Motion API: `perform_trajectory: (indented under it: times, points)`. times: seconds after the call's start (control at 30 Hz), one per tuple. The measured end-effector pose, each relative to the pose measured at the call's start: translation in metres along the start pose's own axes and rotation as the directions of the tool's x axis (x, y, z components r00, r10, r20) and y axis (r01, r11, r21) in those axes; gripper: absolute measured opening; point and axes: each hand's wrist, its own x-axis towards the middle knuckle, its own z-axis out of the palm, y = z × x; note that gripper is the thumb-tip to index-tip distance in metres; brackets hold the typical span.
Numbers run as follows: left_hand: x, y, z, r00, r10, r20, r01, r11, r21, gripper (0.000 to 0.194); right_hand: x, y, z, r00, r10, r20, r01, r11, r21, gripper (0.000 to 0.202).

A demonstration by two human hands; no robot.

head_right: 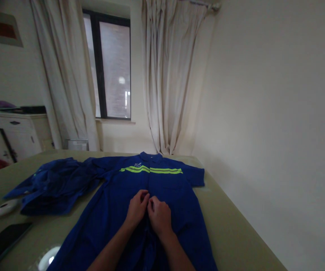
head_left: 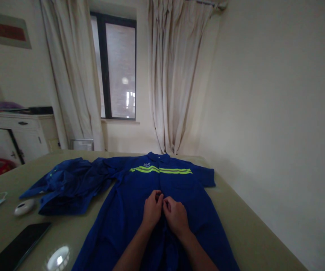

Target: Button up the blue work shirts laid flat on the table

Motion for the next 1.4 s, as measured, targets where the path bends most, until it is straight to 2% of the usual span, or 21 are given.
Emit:
perform_trajectory:
  times: [0.4, 0.63, 0.93, 1.1, 1.2, 1.4]
  points:
    - [-0.005, -0.013, -0.001, 0.988, 0.152, 0.023, -0.141, 0.956, -0.258, 0.036, 0.006, 0.010, 0.000, 0.999, 0.036, -0.035, -0.022, 0.944, 0.330, 0.031]
    - [-0.005, -0.016, -0.001, 0.983, 0.182, 0.035, -0.165, 0.944, -0.287, 0.043, 0.006, 0.015, 0.002, 0.999, 0.025, -0.039, -0.011, 0.940, 0.340, 0.031]
    - [-0.011, -0.008, -0.002, 0.985, 0.168, 0.027, -0.162, 0.974, -0.160, 0.033, 0.004, 0.015, 0.002, 0.999, 0.012, -0.046, 0.004, 0.944, 0.331, 0.032]
    - [-0.011, -0.009, -0.003, 0.978, 0.204, 0.040, -0.196, 0.970, -0.146, 0.033, 0.005, 0.015, 0.001, 1.000, -0.008, -0.029, 0.017, 0.938, 0.346, 0.032]
    - [-0.010, -0.010, -0.003, 0.974, 0.225, 0.038, -0.216, 0.963, -0.160, 0.036, 0.005, 0.015, 0.002, 0.998, 0.014, -0.057, 0.007, 0.939, 0.345, 0.032]
    - [-0.010, -0.015, 0.000, 0.942, 0.332, 0.048, -0.313, 0.922, -0.229, 0.044, 0.005, 0.017, 0.004, 0.997, 0.033, -0.068, -0.005, 0.927, 0.376, 0.032]
